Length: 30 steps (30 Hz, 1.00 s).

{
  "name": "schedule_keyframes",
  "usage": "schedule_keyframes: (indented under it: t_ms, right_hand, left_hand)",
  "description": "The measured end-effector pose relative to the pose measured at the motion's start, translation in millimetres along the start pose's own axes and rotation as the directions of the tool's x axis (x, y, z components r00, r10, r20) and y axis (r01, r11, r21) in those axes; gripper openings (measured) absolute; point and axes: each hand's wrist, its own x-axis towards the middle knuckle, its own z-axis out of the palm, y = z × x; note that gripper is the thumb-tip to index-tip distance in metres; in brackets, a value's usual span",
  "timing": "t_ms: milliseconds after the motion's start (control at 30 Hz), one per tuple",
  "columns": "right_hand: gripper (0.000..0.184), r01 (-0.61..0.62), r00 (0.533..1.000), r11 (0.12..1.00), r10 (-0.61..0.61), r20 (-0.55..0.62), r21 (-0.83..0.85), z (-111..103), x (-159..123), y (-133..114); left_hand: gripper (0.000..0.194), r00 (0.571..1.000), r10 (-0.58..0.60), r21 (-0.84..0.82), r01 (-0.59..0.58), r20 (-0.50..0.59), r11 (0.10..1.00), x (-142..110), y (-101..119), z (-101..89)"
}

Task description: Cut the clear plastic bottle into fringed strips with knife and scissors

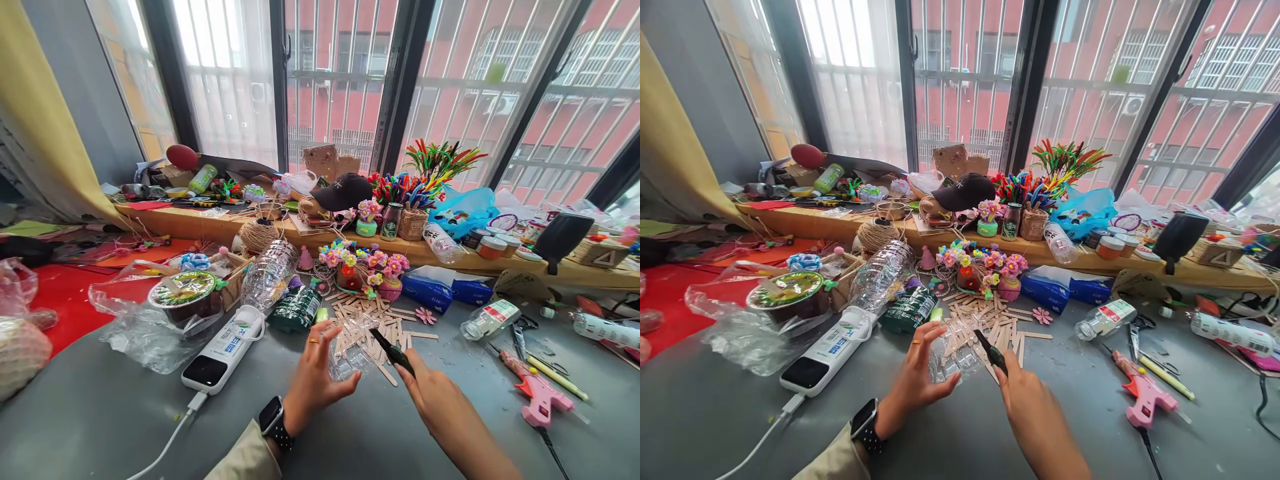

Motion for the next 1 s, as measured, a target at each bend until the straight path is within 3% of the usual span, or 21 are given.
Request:
schedule_keyframes:
  t_ms: [333, 667, 900, 1000]
  right_hand:
    - [0.032, -0.035, 0.999, 0.998, 0.035, 0.008, -0.044, -3, -2, -11]
    - [0.033, -0.025, 0.993, 0.996, 0.034, 0.112, -0.087, -17, 10, -14]
    - [0.030, -0.006, 0.990, 0.989, 0.027, 0.140, -0.150, -24, 7, -11]
    - [0.025, 0.047, 0.974, 0.987, -0.011, 0.227, -0.154, -18, -1, -1]
  left_hand:
    - [0.063, 1.000, 0.012, 0.016, -0.012, -0.008, 1.000, 1, 3, -1.0]
    - [0.066, 0.998, 0.057, 0.083, -0.055, -0.019, 0.995, -3, 4, 5.0]
    - [0.065, 1.000, 0.023, 0.071, -0.022, -0.017, 0.997, -2, 4, 3.3]
    - [0.062, 0.998, -0.030, 0.045, 0.032, -0.054, 0.998, -1, 1, 0.4]
